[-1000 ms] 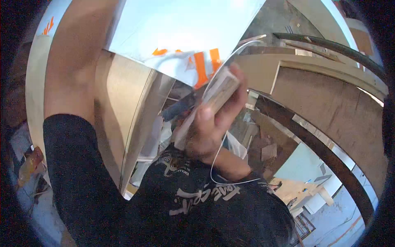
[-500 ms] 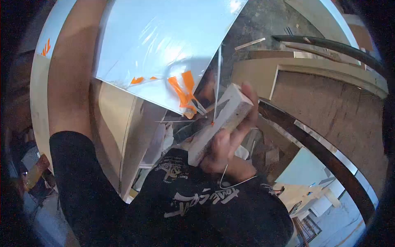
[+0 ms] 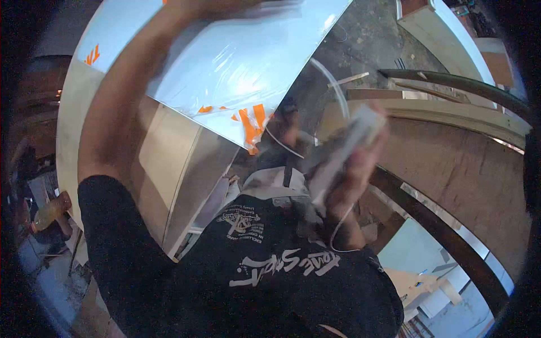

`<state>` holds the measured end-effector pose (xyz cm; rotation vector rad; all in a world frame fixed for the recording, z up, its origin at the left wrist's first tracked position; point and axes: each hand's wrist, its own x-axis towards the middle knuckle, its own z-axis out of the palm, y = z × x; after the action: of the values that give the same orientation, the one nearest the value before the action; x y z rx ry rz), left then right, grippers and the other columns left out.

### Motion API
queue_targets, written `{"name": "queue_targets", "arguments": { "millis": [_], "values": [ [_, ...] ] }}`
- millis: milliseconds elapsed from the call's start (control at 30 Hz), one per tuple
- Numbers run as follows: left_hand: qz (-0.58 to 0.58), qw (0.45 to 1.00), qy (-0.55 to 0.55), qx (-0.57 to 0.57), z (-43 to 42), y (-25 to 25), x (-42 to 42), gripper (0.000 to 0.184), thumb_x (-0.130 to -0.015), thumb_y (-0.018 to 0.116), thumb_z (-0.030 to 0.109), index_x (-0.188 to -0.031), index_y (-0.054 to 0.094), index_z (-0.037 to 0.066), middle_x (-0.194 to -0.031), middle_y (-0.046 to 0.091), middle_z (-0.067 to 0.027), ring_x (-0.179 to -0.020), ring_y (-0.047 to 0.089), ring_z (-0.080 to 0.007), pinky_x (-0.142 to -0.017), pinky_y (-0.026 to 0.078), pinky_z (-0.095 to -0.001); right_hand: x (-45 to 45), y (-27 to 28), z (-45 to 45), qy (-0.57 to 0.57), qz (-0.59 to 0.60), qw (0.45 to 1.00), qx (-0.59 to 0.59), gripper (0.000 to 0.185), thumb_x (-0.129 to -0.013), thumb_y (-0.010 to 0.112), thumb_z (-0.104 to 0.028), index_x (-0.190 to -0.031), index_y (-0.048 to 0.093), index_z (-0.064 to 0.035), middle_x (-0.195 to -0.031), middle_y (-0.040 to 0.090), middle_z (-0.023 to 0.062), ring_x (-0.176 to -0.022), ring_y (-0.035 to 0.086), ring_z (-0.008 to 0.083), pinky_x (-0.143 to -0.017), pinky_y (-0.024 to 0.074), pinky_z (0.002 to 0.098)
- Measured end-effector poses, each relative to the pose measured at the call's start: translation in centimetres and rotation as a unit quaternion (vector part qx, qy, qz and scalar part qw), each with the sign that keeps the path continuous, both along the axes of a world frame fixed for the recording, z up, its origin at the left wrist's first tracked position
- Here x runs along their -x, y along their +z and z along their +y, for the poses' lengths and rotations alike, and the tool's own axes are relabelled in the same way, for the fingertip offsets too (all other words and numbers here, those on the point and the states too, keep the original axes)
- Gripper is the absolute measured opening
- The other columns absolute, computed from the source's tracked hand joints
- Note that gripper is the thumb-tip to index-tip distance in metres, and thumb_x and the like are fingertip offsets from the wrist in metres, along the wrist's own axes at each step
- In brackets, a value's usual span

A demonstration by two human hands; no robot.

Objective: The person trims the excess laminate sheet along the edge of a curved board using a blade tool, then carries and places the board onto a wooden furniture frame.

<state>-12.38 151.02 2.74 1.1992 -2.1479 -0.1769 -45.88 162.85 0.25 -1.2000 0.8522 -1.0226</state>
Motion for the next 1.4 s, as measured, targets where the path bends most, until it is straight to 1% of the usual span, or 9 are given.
{"name": "queue_targets", "arguments": {
  "millis": [67,167,333,467,633,800,1033,1133,1400],
  "values": [
    [0.068,0.970,-0.075,-0.222,4.2,0.9,2.6,0.062,-0.092,0.069,0.045,-0.141,0.058,0.010,-0.149,0.052,-0.0152,-0.141,0.045,-0.0342,-0.118,0.033,-0.0477,1.2,0.2,-2.2,-0.105,0.038,0.991,0.071,0.084,-0.091,0.062,-0.052,-0.156,0.028,-0.0107,-0.127,0.049,0.0121,-0.104,0.056,0.0191,-0.081,0.0522,0.0338],
    [-0.087,0.975,-0.139,-0.150,9.5,4.2,6.0,0.062,-0.082,0.078,0.043,-0.129,0.066,0.004,-0.137,0.060,-0.0172,-0.131,0.053,-0.0343,-0.108,0.041,-0.0463,2.5,1.6,-3.3,-0.105,0.020,0.994,0.036,0.083,-0.091,0.062,-0.055,-0.155,0.031,-0.0102,-0.137,0.046,0.0123,-0.115,0.053,0.0219,-0.093,0.0493,0.0378],
    [0.154,0.974,-0.030,-0.165,13.5,4.6,10.4,0.082,-0.083,0.077,0.050,-0.145,0.051,0.003,-0.144,0.055,-0.0163,-0.135,0.049,-0.0338,-0.112,0.036,-0.0458,2.6,0.0,-2.9,-0.044,-0.005,0.995,0.087,0.093,-0.086,0.067,-0.061,-0.154,0.032,-0.0087,-0.146,0.044,0.0134,-0.103,0.060,0.0203,-0.087,0.0538,0.0363],
    [0.062,0.993,-0.076,-0.061,12.6,5.9,11.7,0.092,-0.084,0.079,0.044,-0.154,0.037,0.004,-0.152,0.047,-0.0148,-0.138,0.046,-0.0323,-0.113,0.036,-0.0426,1.9,2.4,0.7,0.150,-0.089,0.985,-0.009,0.085,-0.091,0.063,-0.052,-0.156,0.030,-0.0080,-0.154,0.037,0.0126,-0.134,0.044,0.0267,-0.111,0.0377,0.0429],
    [0.061,0.994,-0.067,-0.056,14.7,4.7,12.0,0.013,-0.081,0.077,0.017,-0.084,0.066,0.009,-0.072,0.066,-0.0021,-0.068,0.064,-0.0237,-0.075,0.048,-0.0381,1.5,2.7,1.6,0.098,-0.084,0.992,0.007,0.086,-0.091,0.064,-0.053,-0.157,0.030,-0.0085,-0.157,0.035,0.0135,-0.134,0.044,0.0270,-0.110,0.0391,0.0417],
    [-0.076,0.984,-0.052,-0.151,18.5,8.3,10.4,0.017,-0.078,0.078,0.021,-0.083,0.068,0.008,-0.069,0.060,-0.0050,-0.065,0.059,-0.0276,-0.060,0.042,-0.0437,3.7,-0.1,0.0,0.005,-0.054,0.998,0.009,0.093,-0.088,0.066,-0.061,-0.157,0.029,-0.0122,-0.151,0.039,0.0125,-0.119,0.054,0.0246,-0.090,0.0525,0.0374],
    [-0.222,0.882,-0.123,-0.397,23.3,13.0,10.2,0.060,-0.081,0.075,0.042,-0.130,0.066,0.009,-0.120,0.067,-0.0115,-0.112,0.063,-0.0286,-0.104,0.046,-0.0482,4.1,-0.4,-2.1,-0.085,0.010,0.996,0.023,0.090,-0.090,0.060,-0.064,-0.158,0.025,-0.0157,-0.136,0.046,0.0147,-0.067,0.061,0.0179,-0.051,0.0538,0.0291],
    [-0.222,0.959,0.024,-0.176,21.4,10.6,10.2,0.062,-0.084,0.072,0.043,-0.136,0.061,0.010,-0.128,0.065,-0.0088,-0.120,0.061,-0.0280,-0.111,0.041,-0.0492,3.3,-0.4,-1.7,-0.075,0.032,0.996,0.026,0.085,-0.093,0.055,-0.060,-0.158,0.024,-0.0149,-0.137,0.046,0.0152,-0.067,0.061,0.0180,-0.048,0.0515,0.0301],
    [-0.201,0.977,-0.065,0.007,18.1,1.8,6.2,0.041,-0.089,0.071,0.039,-0.119,0.071,0.011,-0.134,0.066,-0.0026,-0.130,0.059,-0.0251,-0.107,0.046,-0.0464,-0.2,-0.1,-1.7,-0.098,-0.037,0.994,0.022,0.072,-0.100,0.050,-0.052,-0.158,0.020,-0.0214,-0.118,0.050,0.0143,-0.076,0.063,0.0215,-0.055,0.0556,0.0353]
  ]
}}
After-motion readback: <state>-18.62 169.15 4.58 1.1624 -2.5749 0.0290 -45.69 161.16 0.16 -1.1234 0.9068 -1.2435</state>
